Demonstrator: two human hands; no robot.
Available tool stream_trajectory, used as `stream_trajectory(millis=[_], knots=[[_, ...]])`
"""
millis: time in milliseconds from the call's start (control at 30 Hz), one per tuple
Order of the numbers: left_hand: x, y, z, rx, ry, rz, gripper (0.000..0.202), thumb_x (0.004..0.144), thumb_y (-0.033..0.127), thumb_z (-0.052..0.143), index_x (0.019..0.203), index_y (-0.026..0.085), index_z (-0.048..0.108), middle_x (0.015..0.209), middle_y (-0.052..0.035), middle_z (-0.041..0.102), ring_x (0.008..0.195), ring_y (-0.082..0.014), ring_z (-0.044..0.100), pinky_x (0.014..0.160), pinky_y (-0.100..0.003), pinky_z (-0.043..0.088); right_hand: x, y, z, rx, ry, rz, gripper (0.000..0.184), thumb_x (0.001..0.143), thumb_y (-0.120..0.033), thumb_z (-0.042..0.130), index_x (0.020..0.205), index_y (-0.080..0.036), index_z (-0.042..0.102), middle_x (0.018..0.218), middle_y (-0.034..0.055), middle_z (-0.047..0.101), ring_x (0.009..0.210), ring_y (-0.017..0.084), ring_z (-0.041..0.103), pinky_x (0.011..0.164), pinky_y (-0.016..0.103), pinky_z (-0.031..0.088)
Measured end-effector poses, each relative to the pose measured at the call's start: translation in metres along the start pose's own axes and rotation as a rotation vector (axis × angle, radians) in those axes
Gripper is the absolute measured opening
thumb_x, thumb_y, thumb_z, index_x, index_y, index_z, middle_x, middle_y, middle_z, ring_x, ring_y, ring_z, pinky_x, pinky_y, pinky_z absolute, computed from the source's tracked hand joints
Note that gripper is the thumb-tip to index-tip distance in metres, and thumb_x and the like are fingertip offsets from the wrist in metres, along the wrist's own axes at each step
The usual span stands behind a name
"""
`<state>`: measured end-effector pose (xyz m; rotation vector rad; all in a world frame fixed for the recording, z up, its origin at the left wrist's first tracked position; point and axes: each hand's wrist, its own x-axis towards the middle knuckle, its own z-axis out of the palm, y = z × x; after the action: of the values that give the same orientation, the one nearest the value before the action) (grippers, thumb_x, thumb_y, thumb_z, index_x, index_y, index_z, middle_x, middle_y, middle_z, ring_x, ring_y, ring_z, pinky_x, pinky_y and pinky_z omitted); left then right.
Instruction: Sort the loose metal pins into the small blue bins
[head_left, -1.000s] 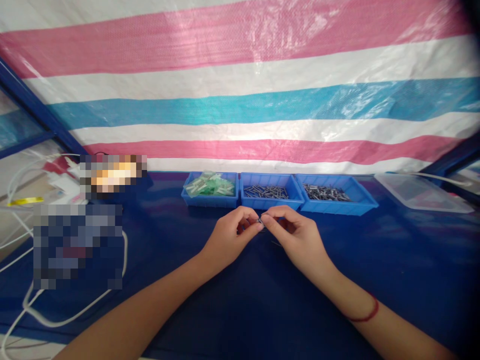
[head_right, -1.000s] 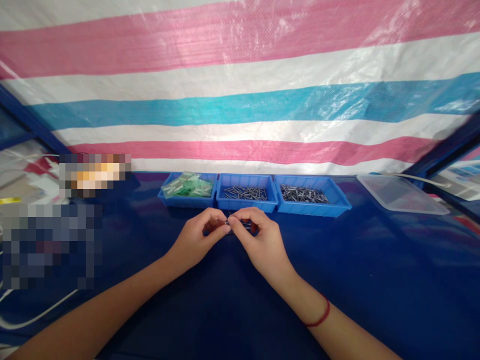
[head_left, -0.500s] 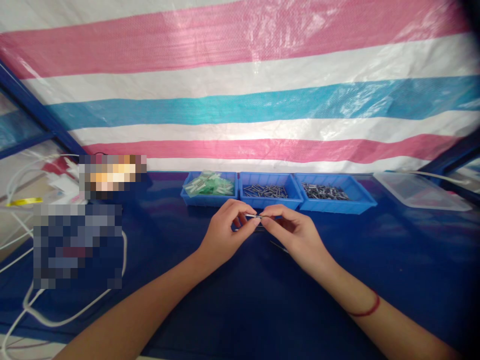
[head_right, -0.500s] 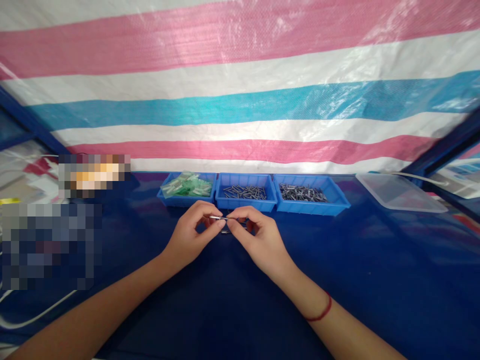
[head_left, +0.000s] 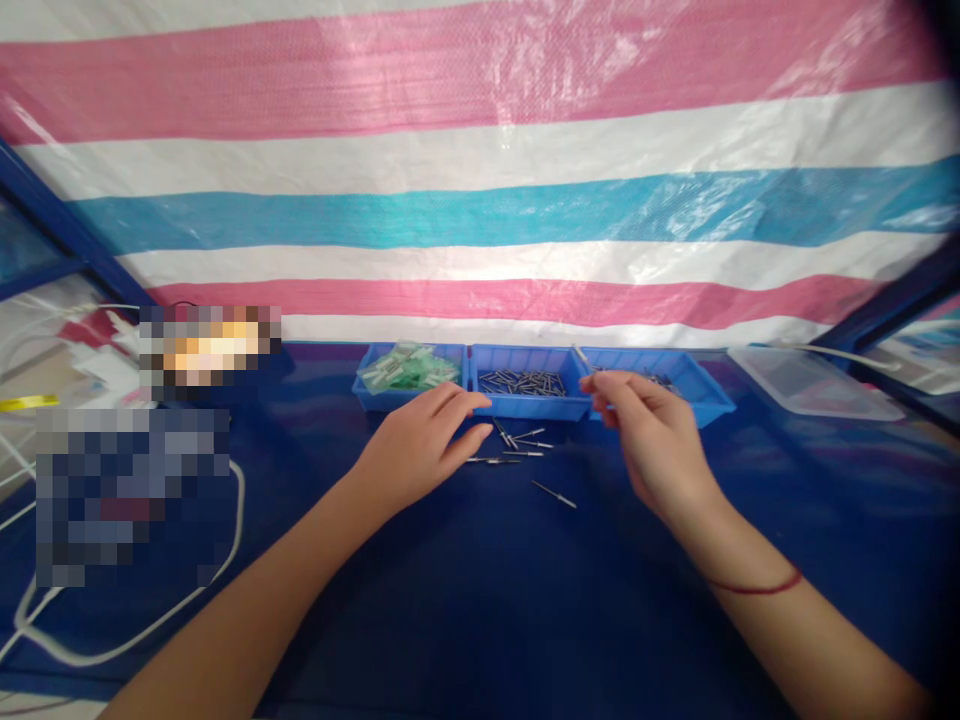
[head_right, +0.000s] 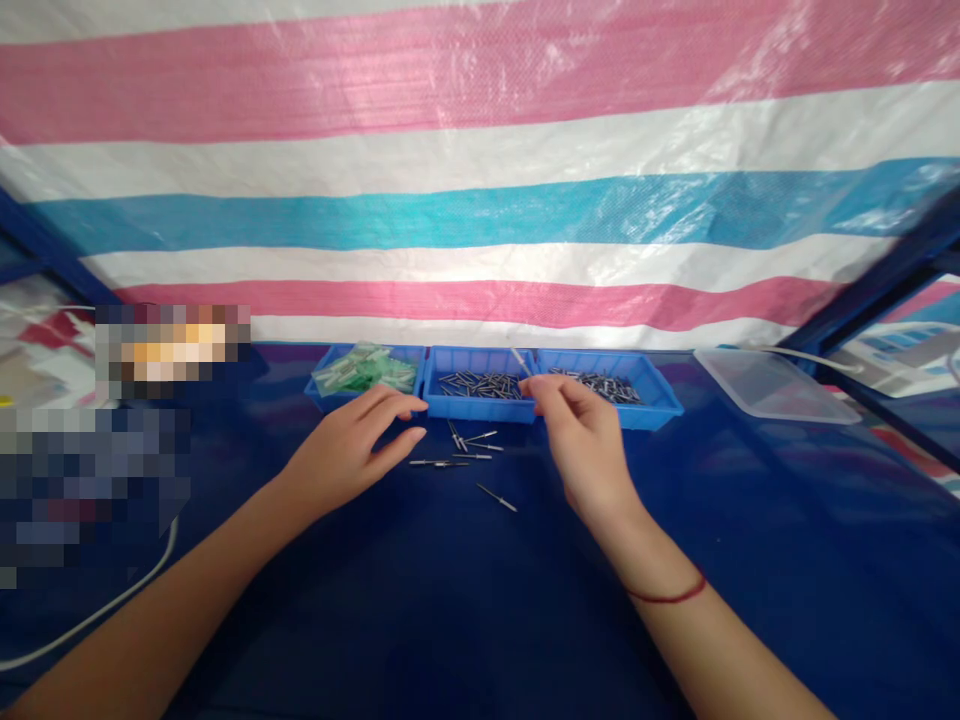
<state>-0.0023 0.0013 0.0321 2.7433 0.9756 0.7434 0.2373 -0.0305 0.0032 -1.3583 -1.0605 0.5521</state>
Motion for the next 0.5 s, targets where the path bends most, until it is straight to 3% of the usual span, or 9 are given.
stream_trajectory(millis=[133, 200, 267, 367, 500], knots=[[0.000, -0.008, -0.003, 0.125, -0.220, -0.020, 0.025, 0.093, 0.032, 0.045, 0.108, 0.019, 0.061, 0.104, -0.0056, 0.062, 0.095, -0.0186, 0.061, 0.083, -0.029, 0.048, 0.030, 0.007, -0.035, -0.393, 0.208, -0.079, 0.026, 0.082, -0.042, 0.056, 0.081, -0.020, 0.070, 0.073, 0.0066, 0.066, 0.066, 0.019, 0.057, 0.064, 0.033, 0.043], [-0.002, -0.010, 0.001, 0.135, -0.306, -0.029, 0.026, 0.091, 0.035, 0.051, 0.107, 0.019, 0.062, 0.103, -0.0052, 0.062, 0.092, -0.0188, 0.062, 0.078, -0.028, 0.048, 0.038, 0.012, -0.047, -0.699, 0.156, -0.104, 0.033, 0.084, -0.044, 0.052, 0.087, -0.018, 0.071, 0.074, 0.0096, 0.065, 0.065, 0.020, 0.056, 0.064, 0.035, 0.040], [-0.003, -0.013, 0.006, 0.119, -0.368, -0.034, 0.023, 0.089, 0.036, 0.055, 0.103, 0.020, 0.064, 0.100, -0.0043, 0.062, 0.088, -0.0180, 0.062, 0.074, -0.027, 0.048, 0.042, 0.017, -0.052, -0.860, 0.148, -0.156, 0.034, 0.084, -0.043, 0.051, 0.093, -0.016, 0.071, 0.081, 0.0113, 0.066, 0.068, 0.021, 0.056, 0.066, 0.036, 0.040], [-0.006, -0.016, 0.013, 0.096, -0.407, -0.040, 0.016, 0.090, 0.031, 0.052, 0.092, 0.020, 0.064, 0.092, -0.0026, 0.062, 0.080, -0.0160, 0.062, 0.069, -0.025, 0.047, 0.037, 0.018, -0.044, -0.869, 0.162, -0.290, 0.031, 0.083, -0.038, 0.053, 0.098, -0.016, 0.069, 0.089, 0.0115, 0.068, 0.074, 0.023, 0.058, 0.070, 0.037, 0.043], [-0.007, -0.019, 0.019, 0.070, -0.381, -0.077, 0.017, 0.092, 0.029, 0.047, 0.087, 0.019, 0.060, 0.090, -0.0024, 0.061, 0.076, -0.0153, 0.060, 0.067, -0.025, 0.045, 0.017, 0.005, -0.022, -0.760, 0.027, -0.467, 0.023, 0.085, -0.033, 0.053, 0.095, -0.019, 0.068, 0.090, 0.0094, 0.069, 0.079, 0.023, 0.059, 0.075, 0.038, 0.044]])
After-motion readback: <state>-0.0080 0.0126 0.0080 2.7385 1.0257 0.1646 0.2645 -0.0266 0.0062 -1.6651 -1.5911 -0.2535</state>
